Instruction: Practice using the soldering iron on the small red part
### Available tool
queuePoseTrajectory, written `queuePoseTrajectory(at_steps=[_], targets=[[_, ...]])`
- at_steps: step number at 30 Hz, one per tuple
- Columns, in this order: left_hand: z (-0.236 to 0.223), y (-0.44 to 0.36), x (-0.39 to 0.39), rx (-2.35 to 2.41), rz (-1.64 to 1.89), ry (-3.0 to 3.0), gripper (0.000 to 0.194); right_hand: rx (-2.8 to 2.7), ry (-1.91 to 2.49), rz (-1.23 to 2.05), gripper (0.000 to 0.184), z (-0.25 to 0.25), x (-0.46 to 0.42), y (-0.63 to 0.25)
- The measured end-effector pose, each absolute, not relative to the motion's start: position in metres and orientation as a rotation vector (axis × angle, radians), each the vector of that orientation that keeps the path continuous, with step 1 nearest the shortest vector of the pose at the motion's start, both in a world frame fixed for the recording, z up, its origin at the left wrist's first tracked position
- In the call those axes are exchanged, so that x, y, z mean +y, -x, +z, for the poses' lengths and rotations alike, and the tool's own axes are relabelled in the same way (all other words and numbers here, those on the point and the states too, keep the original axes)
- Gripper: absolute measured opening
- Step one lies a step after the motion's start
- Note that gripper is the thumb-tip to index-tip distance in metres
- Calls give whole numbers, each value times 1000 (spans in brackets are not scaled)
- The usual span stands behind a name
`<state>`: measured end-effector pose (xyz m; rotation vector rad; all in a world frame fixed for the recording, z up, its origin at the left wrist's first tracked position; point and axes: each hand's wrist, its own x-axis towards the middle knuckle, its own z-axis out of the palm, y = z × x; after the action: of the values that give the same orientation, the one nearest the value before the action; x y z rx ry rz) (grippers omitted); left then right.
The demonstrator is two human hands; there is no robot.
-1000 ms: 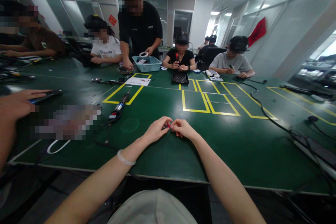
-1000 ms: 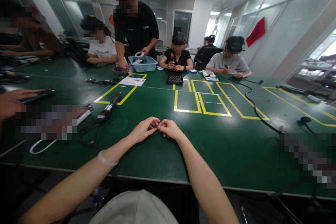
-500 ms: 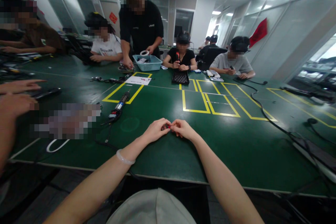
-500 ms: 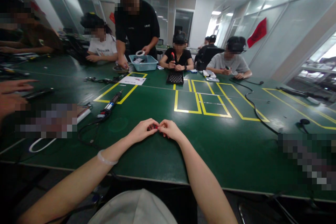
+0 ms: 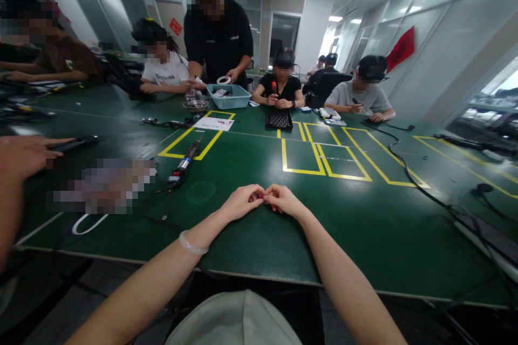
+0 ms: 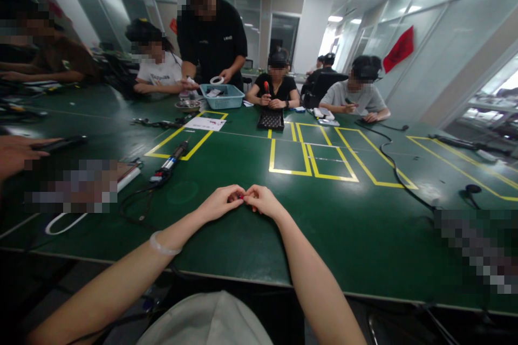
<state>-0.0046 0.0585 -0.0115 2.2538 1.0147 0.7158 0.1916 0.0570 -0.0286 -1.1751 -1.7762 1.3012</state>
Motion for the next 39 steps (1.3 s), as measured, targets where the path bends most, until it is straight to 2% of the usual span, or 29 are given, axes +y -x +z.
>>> queuePoseTrajectory(at_steps=[15,24,30,36,39], targets=[[-9,7,57,978,705,-2246,22,-1796,1166,1290,21,-35,60,-192],[8,17,61,1115,730,-2360,32,-1736,1130,1332,20,-32,60,-195],[20,79,73,1593,637,-2492,40,-1734,1129,1355,20,-31,59,-197],[22,170,67,2465,228,-2372,53,-1719,1132,1354,18,-30,57,-197],[20,195,63,2582,-44,-2124,56,-1714,1123,1353,18,-31,57,-198]])
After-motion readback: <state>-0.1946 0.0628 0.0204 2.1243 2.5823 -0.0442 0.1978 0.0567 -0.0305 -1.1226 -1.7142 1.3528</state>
